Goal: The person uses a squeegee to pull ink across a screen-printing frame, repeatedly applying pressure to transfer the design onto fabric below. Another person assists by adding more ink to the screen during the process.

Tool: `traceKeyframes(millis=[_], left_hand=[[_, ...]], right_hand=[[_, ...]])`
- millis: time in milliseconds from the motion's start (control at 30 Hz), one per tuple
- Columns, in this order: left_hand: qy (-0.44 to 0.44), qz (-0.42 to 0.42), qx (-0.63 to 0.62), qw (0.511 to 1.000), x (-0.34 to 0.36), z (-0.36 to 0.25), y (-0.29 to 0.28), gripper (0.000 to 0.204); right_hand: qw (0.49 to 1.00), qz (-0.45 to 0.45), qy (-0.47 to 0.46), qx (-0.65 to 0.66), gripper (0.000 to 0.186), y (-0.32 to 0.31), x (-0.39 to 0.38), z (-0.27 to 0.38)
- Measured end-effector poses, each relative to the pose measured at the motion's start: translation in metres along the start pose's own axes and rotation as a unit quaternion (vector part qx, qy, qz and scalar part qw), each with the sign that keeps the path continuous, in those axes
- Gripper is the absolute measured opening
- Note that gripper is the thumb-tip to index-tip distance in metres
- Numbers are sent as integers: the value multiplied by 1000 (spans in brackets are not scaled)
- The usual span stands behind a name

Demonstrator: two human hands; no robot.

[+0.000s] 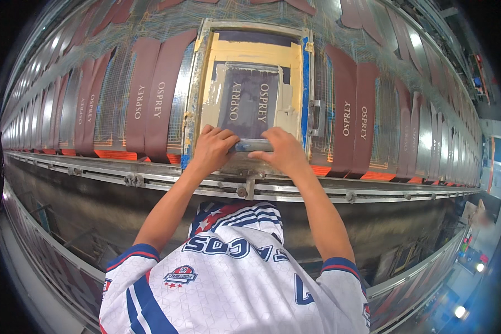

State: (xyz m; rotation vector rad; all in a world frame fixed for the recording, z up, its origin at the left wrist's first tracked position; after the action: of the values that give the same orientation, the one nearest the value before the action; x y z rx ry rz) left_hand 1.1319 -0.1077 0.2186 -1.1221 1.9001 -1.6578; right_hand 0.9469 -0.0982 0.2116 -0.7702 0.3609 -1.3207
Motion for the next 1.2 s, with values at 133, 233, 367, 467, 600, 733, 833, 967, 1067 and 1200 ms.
traceKeyframes(millis=[133, 233, 367, 467, 600, 733, 833, 967, 1067, 1200], left_hand=[[-12, -1, -17, 1000, -5, -3, 0, 34], [-8, -1, -19, 1000, -7, -4, 6, 34], [-7, 16, 3, 1000, -12, -6, 13, 37], [-15, 18, 0, 1000, -13, -5, 10, 36], [-27, -16, -20, 999, -20, 13, -17, 36], [-55, 6, 10, 998, -45, 69, -44, 36], [-48, -11, 10, 999, -80, 136, -77, 27], [-72, 19, 27, 997, -120, 204, -112, 30], [-69, 36, 28, 997, -131, 226, -125, 32], [-64, 45, 19, 997, -142, 239, -129, 32]], right_hand=[[960, -244, 77, -111, 36, -61, 13, -73], [910, -260, 318, -50, 42, -70, 20, -151], [903, -234, 358, -50, 50, -39, 15, -213], [917, -266, 297, -15, 48, -49, 12, -221], [898, -241, 364, 46, 43, -67, 36, -160], [915, -302, 260, 59, 36, 5, 61, -129], [911, -344, 220, 57, 34, 73, 91, -66], [896, -335, 246, 155, 31, 139, 129, -4], [894, -332, 261, 153, 30, 157, 138, 18], [886, -308, 305, 166, 28, 163, 137, 33]])
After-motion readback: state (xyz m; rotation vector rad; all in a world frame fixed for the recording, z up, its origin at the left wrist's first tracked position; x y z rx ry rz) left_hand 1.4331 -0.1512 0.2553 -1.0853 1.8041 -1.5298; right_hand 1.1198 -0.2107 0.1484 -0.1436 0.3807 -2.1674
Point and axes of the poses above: each hand's wrist, its own x-axis towards the middle knuckle, its own y-axis out of the palm, z = x × y, the point moved 7 cm from there along x, towards the middle knuckle, and after that the axes turned 3 degrees about -z, right-handed, at the moved point
